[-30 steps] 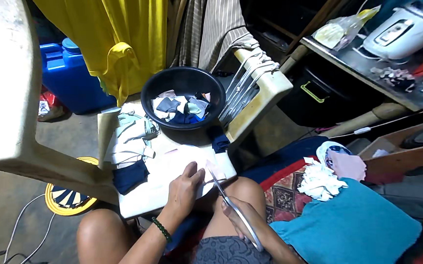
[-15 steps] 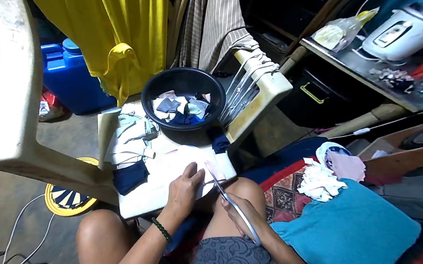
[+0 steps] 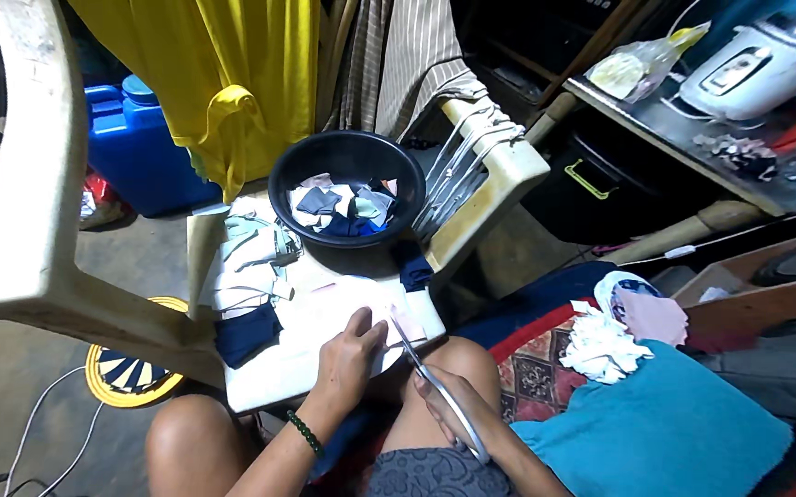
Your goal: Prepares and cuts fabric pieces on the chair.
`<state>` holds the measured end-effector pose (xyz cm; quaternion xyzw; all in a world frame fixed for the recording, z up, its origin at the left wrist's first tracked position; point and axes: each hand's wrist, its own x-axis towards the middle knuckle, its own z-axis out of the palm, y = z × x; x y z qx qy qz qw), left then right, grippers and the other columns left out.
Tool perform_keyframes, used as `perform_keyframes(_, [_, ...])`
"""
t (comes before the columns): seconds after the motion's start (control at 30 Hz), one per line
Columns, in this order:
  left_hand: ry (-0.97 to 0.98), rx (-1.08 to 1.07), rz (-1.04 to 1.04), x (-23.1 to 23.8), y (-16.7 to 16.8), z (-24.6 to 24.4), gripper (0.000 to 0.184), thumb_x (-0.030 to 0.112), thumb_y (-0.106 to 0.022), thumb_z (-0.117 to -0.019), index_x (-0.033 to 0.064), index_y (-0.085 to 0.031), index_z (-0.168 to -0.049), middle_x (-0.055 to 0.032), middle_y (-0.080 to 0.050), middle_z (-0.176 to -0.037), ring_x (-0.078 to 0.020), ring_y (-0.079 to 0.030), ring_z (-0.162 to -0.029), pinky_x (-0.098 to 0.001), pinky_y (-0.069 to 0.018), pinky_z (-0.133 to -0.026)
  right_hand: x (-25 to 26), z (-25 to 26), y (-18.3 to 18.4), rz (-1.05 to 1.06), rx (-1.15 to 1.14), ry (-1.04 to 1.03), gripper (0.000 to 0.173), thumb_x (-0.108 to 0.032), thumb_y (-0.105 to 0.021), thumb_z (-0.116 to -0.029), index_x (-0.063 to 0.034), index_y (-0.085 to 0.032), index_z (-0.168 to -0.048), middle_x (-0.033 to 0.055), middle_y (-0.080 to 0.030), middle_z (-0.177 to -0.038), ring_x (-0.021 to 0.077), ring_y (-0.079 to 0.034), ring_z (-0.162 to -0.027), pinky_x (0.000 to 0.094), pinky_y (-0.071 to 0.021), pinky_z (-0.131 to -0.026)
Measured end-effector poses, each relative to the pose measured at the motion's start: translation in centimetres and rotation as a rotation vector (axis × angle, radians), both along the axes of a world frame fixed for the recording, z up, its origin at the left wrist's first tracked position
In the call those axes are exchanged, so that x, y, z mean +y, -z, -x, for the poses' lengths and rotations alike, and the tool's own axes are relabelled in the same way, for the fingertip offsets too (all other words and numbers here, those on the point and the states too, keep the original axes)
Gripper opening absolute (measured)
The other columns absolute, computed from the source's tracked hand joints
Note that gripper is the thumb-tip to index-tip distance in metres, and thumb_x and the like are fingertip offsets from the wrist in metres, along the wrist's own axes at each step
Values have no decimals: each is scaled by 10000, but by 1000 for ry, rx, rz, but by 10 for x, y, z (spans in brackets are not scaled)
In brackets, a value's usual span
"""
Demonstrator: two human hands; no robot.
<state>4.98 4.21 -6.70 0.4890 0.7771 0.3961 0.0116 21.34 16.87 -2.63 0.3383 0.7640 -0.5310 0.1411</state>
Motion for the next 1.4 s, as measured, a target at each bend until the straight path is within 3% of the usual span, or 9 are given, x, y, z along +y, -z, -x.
perform_keyframes(0.57, [1, -18, 17, 0, -2, 0, 253, 98, -713, -907, 88, -786, -1149, -223, -663, -1323, -349, -749, -773, -476, -598, -607, 3, 10, 2, -82, -2, -6, 577, -591, -402, -1041, -51, -600, -1001, -19, -488, -630, 92, -496, -462, 258, -454, -462])
perform_keyframes(0.67, [0, -16, 20, 0, -1, 0, 245, 95, -707, -911, 90, -789, -1141, -225, -665, -1320, -349, -751, -777, -479, -598, -607, -1, 12, 3, -83, 2, 50, 464, -478, -464, -1068, -49, -600, -952, -16, -478, -603, 91, -474, -453, 256, -427, -458])
perform_keyframes(0.8, [2, -21, 11, 0, -1, 0, 245, 90, -706, -913, 87, -787, -1144, -225, -663, -1323, -350, -755, -800, -475, -603, -620, -4, 14, 3, -45, -5, 108, 407, -430, -541, -1055, -54, -584, -905, -11, -472, -567, 85, -463, -410, 237, -418, -415])
perform_keyframes(0.97, [7, -23, 12, 0, -1, 0, 263, 92, -714, -904, 83, -781, -1158, -226, -660, -1329, -350, -752, -785, -471, -599, -614, 3, 14, -3, -30, -38, -11, 541, -576, -430, -1045, -55, -576, -1056, -4, -490, -648, 108, -498, -463, 265, -465, -468])
perform_keyframes(1.27, [8, -20, 23, 0, -1, -1, 269, 87, -708, -907, 105, -785, -1164, -229, -650, -1341, -344, -739, -742, -465, -592, -599, 8, 26, -9, -110, -66, -67, 608, -630, -383, -1036, -55, -582, -1039, 7, -511, -655, 114, -518, -480, 281, -476, -488])
perform_keyframes(1.4, [-1, -9, 14, 0, -1, -1, 254, 81, -700, -908, 102, -790, -1145, -228, -660, -1322, -342, -739, -735, -463, -591, -588, 8, 27, -9, -138, -55, -72, 581, -589, -381, -1055, -48, -589, -1016, 7, -512, -653, 112, -518, -486, 279, -476, -498])
